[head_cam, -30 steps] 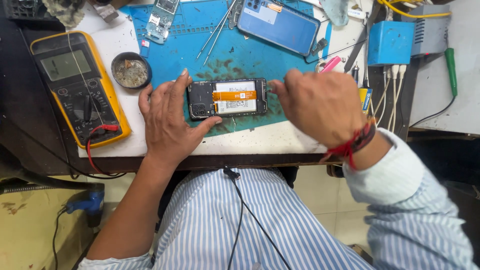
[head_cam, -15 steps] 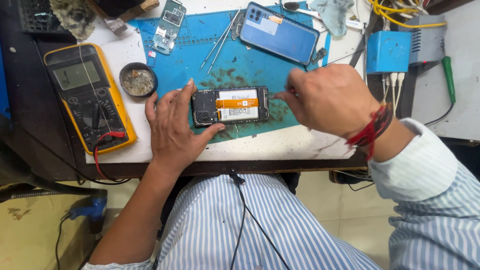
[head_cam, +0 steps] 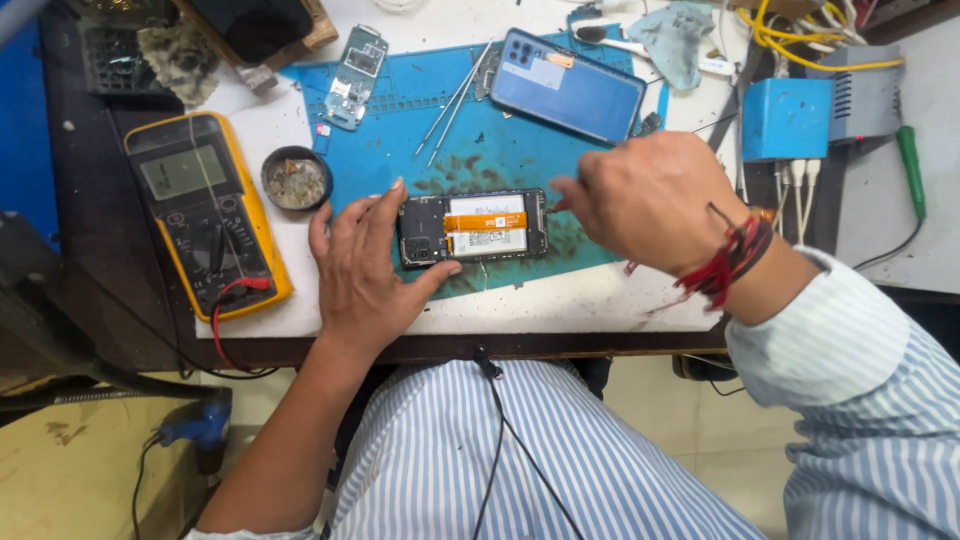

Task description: The person reassembles a disassembled smartphone by aligning and snapping the back cover onto the chassis. After closing the device, they wipe the screen and back with a cloth, then power on the phone to confirm the display functions.

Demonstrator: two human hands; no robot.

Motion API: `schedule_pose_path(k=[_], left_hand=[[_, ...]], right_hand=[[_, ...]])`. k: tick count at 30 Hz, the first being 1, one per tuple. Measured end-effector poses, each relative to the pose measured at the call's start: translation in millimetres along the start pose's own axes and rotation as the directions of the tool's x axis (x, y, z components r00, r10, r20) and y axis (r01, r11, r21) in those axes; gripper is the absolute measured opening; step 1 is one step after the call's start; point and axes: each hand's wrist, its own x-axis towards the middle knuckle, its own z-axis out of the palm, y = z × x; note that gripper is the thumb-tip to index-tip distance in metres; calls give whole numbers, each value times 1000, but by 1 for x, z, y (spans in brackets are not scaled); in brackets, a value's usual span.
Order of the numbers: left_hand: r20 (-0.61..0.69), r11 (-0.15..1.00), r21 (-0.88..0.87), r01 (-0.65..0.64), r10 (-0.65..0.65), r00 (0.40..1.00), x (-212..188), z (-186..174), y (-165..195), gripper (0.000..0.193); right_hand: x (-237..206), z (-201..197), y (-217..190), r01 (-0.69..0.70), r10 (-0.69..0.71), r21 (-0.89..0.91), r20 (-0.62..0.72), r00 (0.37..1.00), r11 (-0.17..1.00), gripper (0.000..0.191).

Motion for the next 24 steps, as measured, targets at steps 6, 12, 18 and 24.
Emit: schedule_pose_path(k=[6,12,18,24], left_hand=[[-2,1000,-13,5,-5,1000,0,0,0,99],[-2,1000,-3,5,-5,1000,1,0,1,98],[0,1000,1,2,-2,1000,1,1,2,99],[-21,1000,-10,-5,5,1000,2,0,3,98]], right_hand=[[-3,1,0,-15,14,-14,-37,999,1000,43],[-1,-3,-4,-53,53,26,9,999,998,40],[17,-5,-17,49,189,636,-302,934,770,22],[94,20,-74,541,217,740,-650,728,400,19]])
